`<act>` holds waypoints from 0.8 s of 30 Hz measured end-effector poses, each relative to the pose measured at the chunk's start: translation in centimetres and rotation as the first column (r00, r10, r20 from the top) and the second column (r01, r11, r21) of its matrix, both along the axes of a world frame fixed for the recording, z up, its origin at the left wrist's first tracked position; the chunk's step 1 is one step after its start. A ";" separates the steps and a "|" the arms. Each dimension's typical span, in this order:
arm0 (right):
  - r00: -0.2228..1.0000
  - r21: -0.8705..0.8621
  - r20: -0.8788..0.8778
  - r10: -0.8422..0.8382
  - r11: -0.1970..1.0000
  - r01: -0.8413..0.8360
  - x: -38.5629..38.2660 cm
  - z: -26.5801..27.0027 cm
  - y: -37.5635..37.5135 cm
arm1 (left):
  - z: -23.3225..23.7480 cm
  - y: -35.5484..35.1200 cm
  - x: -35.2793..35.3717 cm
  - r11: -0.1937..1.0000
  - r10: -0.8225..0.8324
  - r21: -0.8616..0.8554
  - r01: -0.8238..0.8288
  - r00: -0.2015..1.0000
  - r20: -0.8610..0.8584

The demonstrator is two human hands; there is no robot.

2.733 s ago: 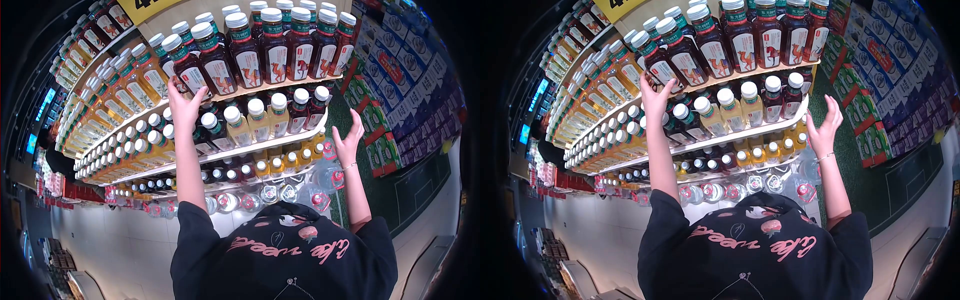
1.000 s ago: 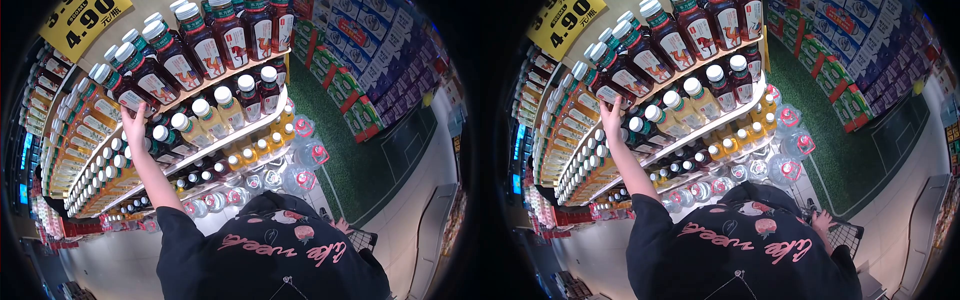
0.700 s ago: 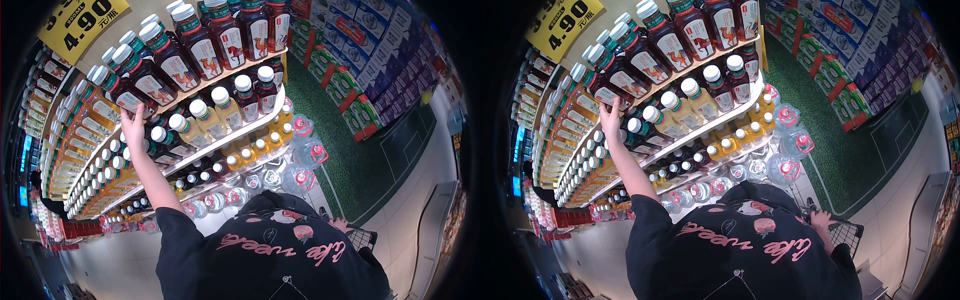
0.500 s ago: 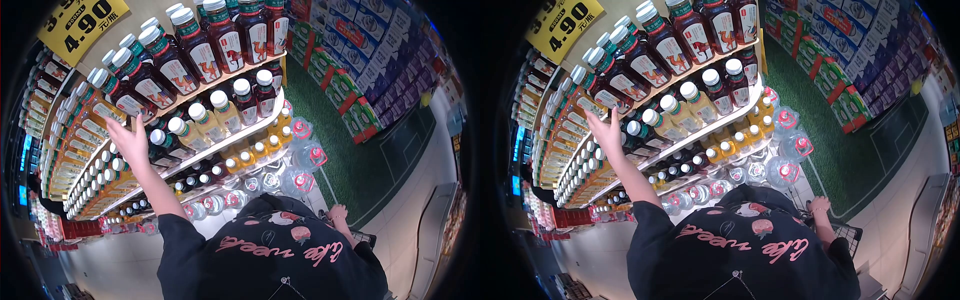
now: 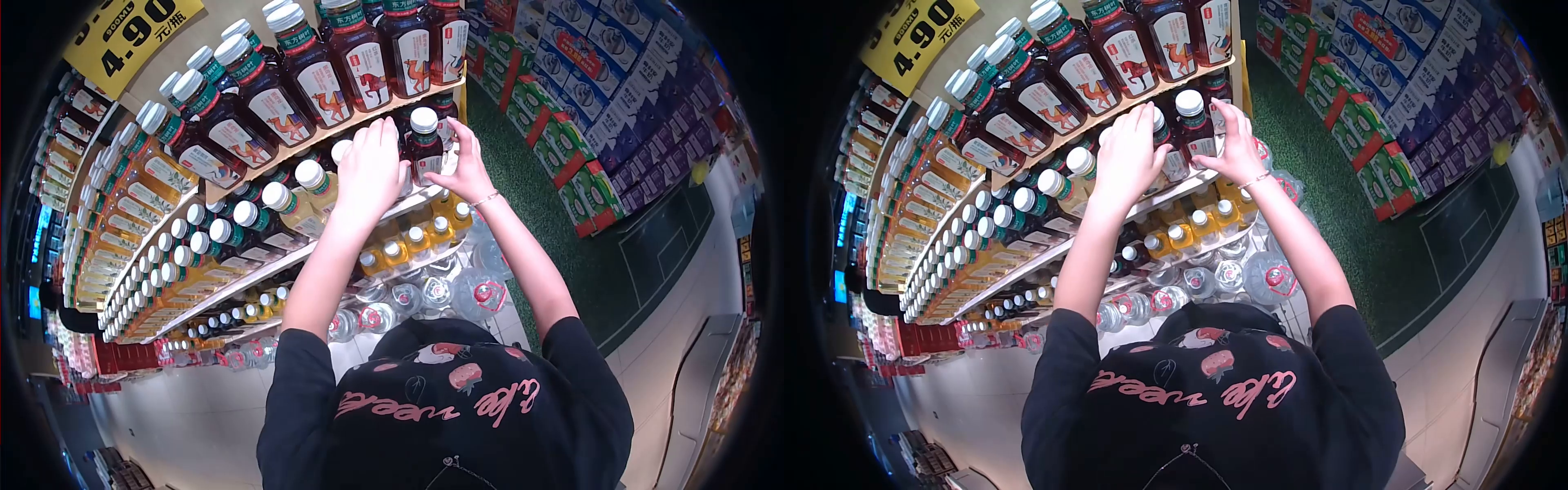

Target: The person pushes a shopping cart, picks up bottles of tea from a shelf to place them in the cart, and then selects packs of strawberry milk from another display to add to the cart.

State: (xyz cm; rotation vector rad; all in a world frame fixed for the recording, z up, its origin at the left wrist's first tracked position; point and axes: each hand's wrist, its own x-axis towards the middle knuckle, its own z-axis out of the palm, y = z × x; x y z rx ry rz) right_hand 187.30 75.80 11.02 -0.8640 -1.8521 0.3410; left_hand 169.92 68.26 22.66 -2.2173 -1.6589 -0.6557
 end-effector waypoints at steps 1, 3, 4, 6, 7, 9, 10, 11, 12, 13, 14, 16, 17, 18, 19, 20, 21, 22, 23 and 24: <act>1.000 -0.022 -0.024 0.008 1.000 -0.009 -0.6 0.4 0.4 | -0.4 0.5 0.2 0.999 0.036 -0.006 -0.037 0.999 -0.017; 1.000 -0.013 0.011 0.005 1.000 -0.004 -1.1 1.3 1.0 | -0.8 1.2 0.4 0.998 0.067 -0.004 -0.067 0.997 -0.036; 0.999 -0.006 0.051 0.002 1.000 -0.002 -1.2 1.8 1.1 | -1.1 1.5 0.5 0.995 0.098 -0.003 -0.098 0.994 -0.050; 0.993 -0.003 0.116 0.016 1.000 -0.015 -1.2 2.1 1.4 | -1.6 2.2 0.6 0.994 0.104 0.028 -0.103 0.993 -0.055; 0.991 -0.080 0.123 0.061 0.995 -0.051 -1.2 1.8 1.7 | -1.8 2.4 0.7 0.992 0.125 0.025 -0.123 0.989 -0.075; 0.989 -0.118 0.107 0.097 0.989 -0.084 -1.5 1.4 2.1 | -2.1 2.9 0.6 0.991 0.129 0.027 -0.128 0.991 -0.035; 0.989 -0.119 0.106 0.100 0.989 -0.087 -1.5 1.2 2.2 | -2.4 3.0 0.6 0.991 0.132 0.026 -0.131 0.991 -0.036; 0.991 -0.125 0.060 0.122 0.986 -0.114 -1.5 1.1 2.2 | -2.7 3.1 0.6 0.991 0.134 0.024 -0.134 0.991 0.010; 0.989 -0.129 0.014 0.144 0.982 -0.141 -1.5 0.9 2.3 | -2.8 3.2 0.6 0.990 0.135 0.021 -0.136 0.989 0.056; 0.989 -0.132 0.013 0.144 0.981 -0.141 -1.5 0.6 2.4 | -2.8 3.4 0.5 0.990 0.135 0.019 -0.137 0.989 0.056; 0.990 -0.109 0.002 0.138 0.985 -0.137 -1.4 0.3 2.5 | -2.9 3.6 0.5 0.989 0.145 -0.025 -0.143 0.984 0.105; 0.992 -0.089 -0.011 0.123 0.988 -0.124 -1.1 -0.6 2.5 | -2.8 3.6 0.3 0.988 0.148 -0.073 -0.139 0.977 0.152; 0.988 -0.097 -0.070 0.141 0.984 -0.147 -1.0 -1.0 2.6 | -2.6 3.7 0.1 0.988 0.132 -0.096 -0.118 0.980 0.149; 0.979 -0.103 -0.128 0.158 0.980 -0.172 -0.9 -1.0 2.5 | -2.4 3.6 -0.1 0.988 0.117 -0.120 -0.099 0.982 0.148; 0.980 -0.092 -0.127 0.156 0.981 -0.168 -0.7 -1.1 2.4 | -1.9 3.5 -0.2 0.982 0.114 -0.162 -0.093 0.985 0.130; 0.980 -0.095 -0.128 0.153 0.982 -0.166 -0.6 -1.2 2.2 | -1.9 3.5 -0.3 0.982 0.112 -0.165 -0.091 0.985 0.128; 0.987 -0.051 -0.091 0.131 0.989 -0.136 -0.6 -1.2 2.2 | -1.8 3.5 -0.5 0.983 0.089 -0.171 -0.068 0.989 0.121; 0.993 -0.005 -0.055 0.106 0.994 -0.107 -0.5 -1.3 2.2 | -1.8 3.6 -0.5 0.984 0.066 -0.175 -0.045 0.991 0.114; 0.993 -0.004 -0.058 0.102 0.995 -0.102 -0.6 -1.4 2.1 | -1.8 3.6 -0.5 0.984 0.061 -0.174 -0.041 0.992 0.111; 0.992 -0.071 -0.075 0.103 0.992 -0.108 -0.6 -1.5 1.9 | -1.8 3.6 -0.3 0.974 0.075 -0.222 -0.047 0.990 0.118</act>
